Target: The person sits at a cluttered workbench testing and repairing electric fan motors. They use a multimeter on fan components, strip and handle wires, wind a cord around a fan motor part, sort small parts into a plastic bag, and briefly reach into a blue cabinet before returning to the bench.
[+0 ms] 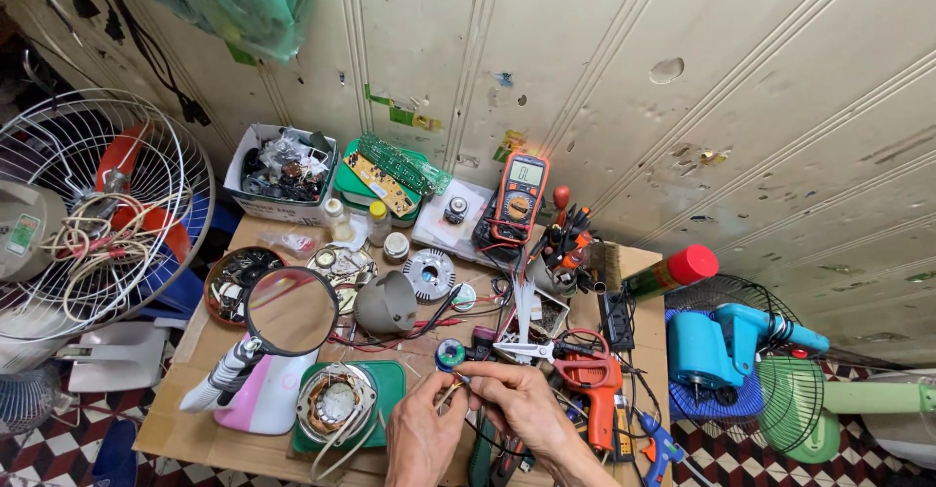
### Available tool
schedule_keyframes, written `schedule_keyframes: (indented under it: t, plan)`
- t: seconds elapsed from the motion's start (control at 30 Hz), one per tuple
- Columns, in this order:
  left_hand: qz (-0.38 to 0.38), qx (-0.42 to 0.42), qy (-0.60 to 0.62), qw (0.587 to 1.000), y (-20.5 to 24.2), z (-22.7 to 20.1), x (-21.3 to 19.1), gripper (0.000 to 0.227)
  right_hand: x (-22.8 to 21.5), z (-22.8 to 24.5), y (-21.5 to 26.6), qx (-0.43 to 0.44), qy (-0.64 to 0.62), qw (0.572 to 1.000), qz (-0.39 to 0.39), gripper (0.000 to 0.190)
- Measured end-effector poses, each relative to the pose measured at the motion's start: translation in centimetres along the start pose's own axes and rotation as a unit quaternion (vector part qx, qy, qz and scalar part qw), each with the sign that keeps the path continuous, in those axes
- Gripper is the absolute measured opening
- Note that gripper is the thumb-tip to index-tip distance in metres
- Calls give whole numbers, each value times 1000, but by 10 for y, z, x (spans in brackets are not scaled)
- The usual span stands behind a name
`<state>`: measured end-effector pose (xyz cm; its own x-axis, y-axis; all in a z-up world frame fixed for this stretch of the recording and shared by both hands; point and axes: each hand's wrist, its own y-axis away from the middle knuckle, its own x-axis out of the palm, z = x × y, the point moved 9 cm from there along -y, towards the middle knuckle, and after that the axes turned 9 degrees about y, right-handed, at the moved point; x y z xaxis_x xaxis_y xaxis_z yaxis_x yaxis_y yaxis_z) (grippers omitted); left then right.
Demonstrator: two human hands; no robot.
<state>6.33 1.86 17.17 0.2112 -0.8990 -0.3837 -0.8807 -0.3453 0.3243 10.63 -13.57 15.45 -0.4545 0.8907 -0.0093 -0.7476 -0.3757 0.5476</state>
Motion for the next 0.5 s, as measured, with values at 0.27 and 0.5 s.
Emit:
schedule_keyframes:
  t: [0.27,0.5]
  plan:
    - [42,-18,82,996,6,1,1,24,-5,14,4,47,-25,998,31,31]
    - [78,3,170,982,2,10,9,24,-6,18,-2,46,-5,998,53,32]
